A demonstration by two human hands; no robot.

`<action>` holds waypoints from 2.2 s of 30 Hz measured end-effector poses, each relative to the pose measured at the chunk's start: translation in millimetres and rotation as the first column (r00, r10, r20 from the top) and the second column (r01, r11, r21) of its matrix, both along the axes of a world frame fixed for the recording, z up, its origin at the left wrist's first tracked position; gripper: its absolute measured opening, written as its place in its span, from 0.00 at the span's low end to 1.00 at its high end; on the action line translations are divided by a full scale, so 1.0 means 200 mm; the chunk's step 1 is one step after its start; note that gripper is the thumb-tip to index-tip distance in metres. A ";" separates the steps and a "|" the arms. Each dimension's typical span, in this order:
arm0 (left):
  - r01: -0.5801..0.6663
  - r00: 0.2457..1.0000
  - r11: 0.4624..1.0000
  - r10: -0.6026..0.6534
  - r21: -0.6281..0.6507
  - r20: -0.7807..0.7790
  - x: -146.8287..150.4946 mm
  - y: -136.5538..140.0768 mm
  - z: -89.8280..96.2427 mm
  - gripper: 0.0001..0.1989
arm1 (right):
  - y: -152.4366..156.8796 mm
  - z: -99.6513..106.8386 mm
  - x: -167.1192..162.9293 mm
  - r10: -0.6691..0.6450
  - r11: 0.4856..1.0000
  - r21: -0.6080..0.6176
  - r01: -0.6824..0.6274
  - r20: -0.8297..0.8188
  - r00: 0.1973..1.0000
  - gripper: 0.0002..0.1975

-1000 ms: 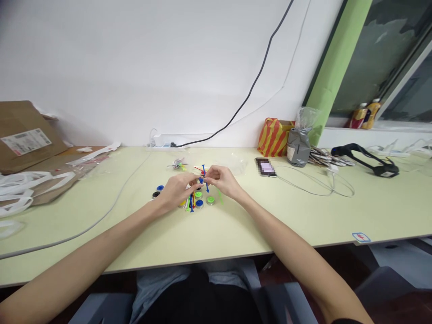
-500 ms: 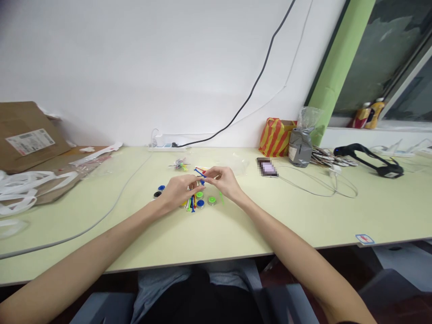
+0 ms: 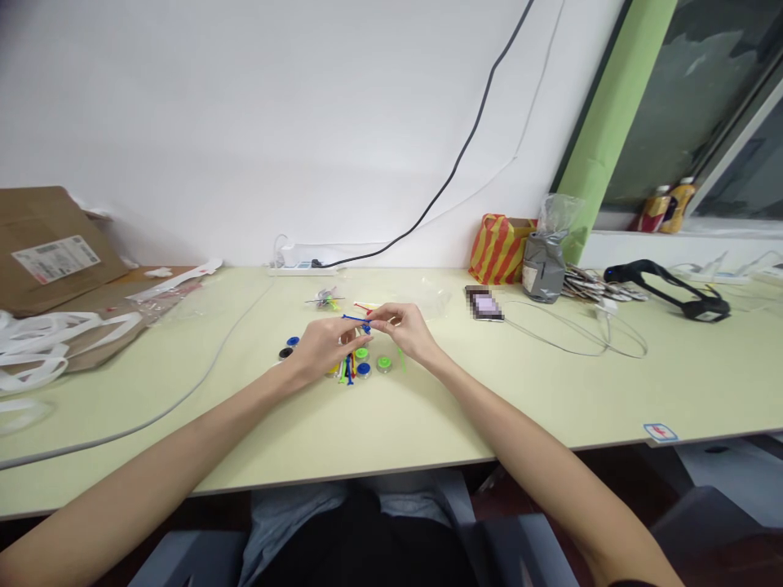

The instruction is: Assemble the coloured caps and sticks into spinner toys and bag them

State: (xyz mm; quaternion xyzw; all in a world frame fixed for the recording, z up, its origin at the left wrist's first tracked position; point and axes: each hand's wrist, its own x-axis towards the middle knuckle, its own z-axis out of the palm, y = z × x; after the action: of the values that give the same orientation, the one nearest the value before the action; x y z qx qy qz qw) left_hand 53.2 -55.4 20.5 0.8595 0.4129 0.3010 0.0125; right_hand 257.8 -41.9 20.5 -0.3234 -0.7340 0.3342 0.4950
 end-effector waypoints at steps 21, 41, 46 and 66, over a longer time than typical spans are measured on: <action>-0.011 0.999 1.000 0.011 0.005 0.043 0.00 0.00 -0.01 0.22 | 0.00 0.01 0.01 0.042 0.995 -0.088 -0.043 -0.009 0.999 0.10; 0.186 0.909 0.972 -0.115 -0.144 0.400 0.05 -0.07 0.05 0.17 | -0.02 0.02 0.00 0.040 0.992 -0.109 -0.059 -0.170 0.985 0.15; 0.251 0.854 0.936 -0.094 -0.247 0.512 0.06 -0.10 0.07 0.17 | -0.07 0.05 -0.02 0.010 1.000 0.015 -0.008 -0.113 0.994 0.14; 0.363 0.773 0.864 -0.070 -0.348 0.631 0.07 -0.09 0.07 0.22 | -0.11 0.05 -0.03 -0.175 0.875 0.475 0.096 0.126 0.977 0.05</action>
State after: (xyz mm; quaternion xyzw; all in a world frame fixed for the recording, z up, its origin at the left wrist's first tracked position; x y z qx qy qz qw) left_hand 68.0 -72.4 34.2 0.7353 0.3407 0.4489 0.3766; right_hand 251.0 -64.1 29.9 -0.2722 -0.8065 0.0848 0.5179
